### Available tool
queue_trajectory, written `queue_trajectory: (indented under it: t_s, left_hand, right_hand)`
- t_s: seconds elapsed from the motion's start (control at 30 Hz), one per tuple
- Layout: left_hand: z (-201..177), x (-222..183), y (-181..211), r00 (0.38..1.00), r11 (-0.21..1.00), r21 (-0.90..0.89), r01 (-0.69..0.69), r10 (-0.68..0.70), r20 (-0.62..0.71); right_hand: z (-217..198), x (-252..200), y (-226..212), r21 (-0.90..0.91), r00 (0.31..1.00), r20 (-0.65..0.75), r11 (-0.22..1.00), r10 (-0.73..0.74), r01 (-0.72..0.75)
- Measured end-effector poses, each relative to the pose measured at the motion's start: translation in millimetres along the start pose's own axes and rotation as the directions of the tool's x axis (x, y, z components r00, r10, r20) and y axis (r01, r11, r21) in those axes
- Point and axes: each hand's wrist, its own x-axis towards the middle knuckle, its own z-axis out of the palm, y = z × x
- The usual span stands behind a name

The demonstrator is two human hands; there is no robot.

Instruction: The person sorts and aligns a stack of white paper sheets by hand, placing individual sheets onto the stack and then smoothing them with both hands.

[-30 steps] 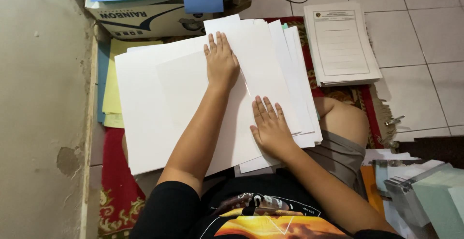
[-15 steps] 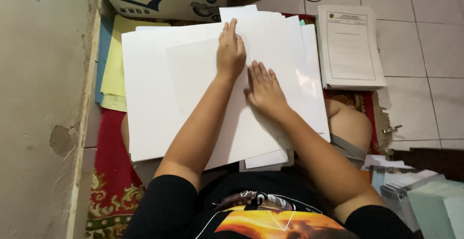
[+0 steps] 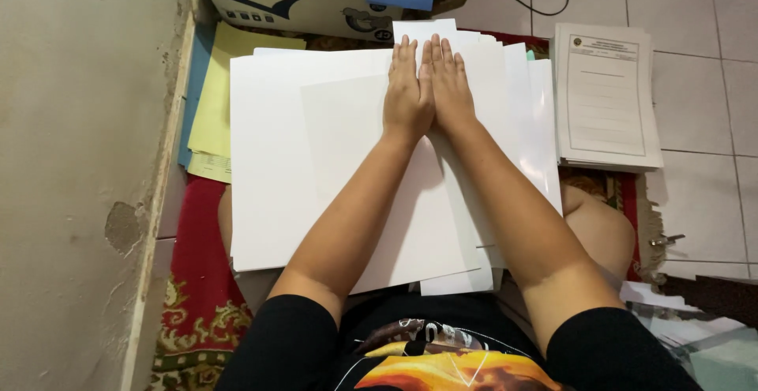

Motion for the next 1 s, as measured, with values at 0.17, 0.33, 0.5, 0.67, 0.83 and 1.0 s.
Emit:
queue_trajectory:
  t_s: [0.17, 0.33, 0.5, 0.67, 0.83, 1.0]
  left_hand:
    - [-5.5, -2.3, 7.6, 1.0, 1.0, -0.002, 0.012, -0.012, 0.018]
    - [28.5, 7.6, -46.6, 0.949, 0.951, 0.202, -0.233, 0.267, -0.165]
    - [31.4, 0.9, -53.4, 0.864, 0.822, 0.444, -0.357, 0.471, -0.177]
    - [17.7, -67.4, -6.0, 0.811, 0.635, 0.59, -0.499, 0.581, 0.06]
    - [-13.8, -140.3, 39.7, 0.936, 0.678, 0.65, -0.342, 0.186, 0.299]
    - [-24.5, -118.8, 51.8, 0.879, 0.671, 0.676, -0.305, -0.074, 0.47]
  right_hand:
    - [-26.3, -73.0, -17.1, 0.215, 0.998, -0.064, 0.976, -0.024, 0.037]
    - [-0.9, -156.6, -12.8, 0.216, 0.996, -0.083, 0.976, -0.014, 0.032]
    - [6.2, -254.3, -14.5, 0.095, 0.993, -0.106, 0.994, -0.045, 0.055]
    - [17.8, -273.2, -4.4, 0.102, 0.995, -0.102, 0.995, -0.01, 0.021]
    - [11.6, -275.8, -9.8, 0.103, 0.988, -0.156, 0.994, -0.008, 0.024]
    - [25.2, -272.6, -4.1, 0.072, 0.987, -0.163, 0.997, -0.009, 0.02]
